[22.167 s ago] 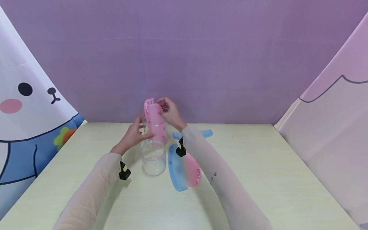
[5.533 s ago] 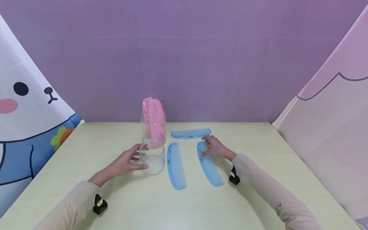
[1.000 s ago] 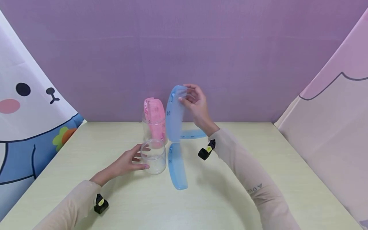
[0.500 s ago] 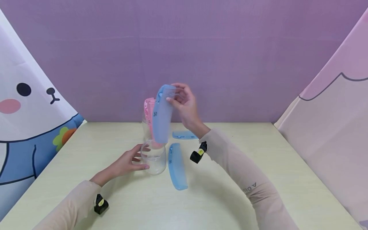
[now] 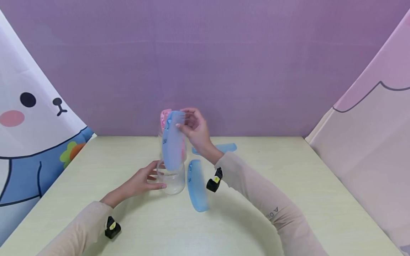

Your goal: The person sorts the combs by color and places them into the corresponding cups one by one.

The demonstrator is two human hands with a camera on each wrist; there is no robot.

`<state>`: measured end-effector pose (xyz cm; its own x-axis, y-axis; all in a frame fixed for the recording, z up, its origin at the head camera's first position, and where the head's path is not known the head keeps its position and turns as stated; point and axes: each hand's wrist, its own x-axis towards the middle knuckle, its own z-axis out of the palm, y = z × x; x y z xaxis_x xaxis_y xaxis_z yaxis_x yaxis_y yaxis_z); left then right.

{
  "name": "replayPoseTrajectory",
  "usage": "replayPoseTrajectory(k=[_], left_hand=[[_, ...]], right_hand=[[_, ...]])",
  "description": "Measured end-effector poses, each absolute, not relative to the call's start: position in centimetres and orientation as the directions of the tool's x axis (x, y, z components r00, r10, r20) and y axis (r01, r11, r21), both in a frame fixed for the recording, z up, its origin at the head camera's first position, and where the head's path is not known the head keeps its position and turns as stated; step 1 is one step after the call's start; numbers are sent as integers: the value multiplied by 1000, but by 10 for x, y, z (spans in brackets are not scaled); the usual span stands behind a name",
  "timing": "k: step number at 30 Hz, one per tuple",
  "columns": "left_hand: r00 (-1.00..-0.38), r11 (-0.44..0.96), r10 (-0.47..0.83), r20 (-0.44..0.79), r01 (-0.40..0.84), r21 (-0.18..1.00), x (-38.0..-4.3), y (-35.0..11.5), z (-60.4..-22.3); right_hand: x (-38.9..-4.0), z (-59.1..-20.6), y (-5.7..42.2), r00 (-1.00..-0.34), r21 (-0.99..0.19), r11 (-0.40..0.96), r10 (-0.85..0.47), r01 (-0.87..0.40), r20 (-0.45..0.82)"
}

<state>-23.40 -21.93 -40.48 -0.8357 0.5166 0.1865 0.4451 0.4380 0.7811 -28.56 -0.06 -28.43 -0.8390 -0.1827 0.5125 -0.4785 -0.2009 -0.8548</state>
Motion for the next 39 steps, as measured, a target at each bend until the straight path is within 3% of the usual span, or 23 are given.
replayPoseTrajectory(k=[10, 21, 39], left_hand=[[-849, 459, 501, 167, 424, 781, -234, -219, -404], [-849, 465, 502, 167, 427, 775, -234, -219, -405], [-839, 451, 509, 193, 451, 771, -236, -219, -407]], right_hand=[[-280, -314, -6, -869, -906, -149, -259, -396, 422], [-260, -315, -7, -898, -932, -51, -254, -359, 360], [-270, -330, -6, -911, -950, -67, -271, -305, 312]])
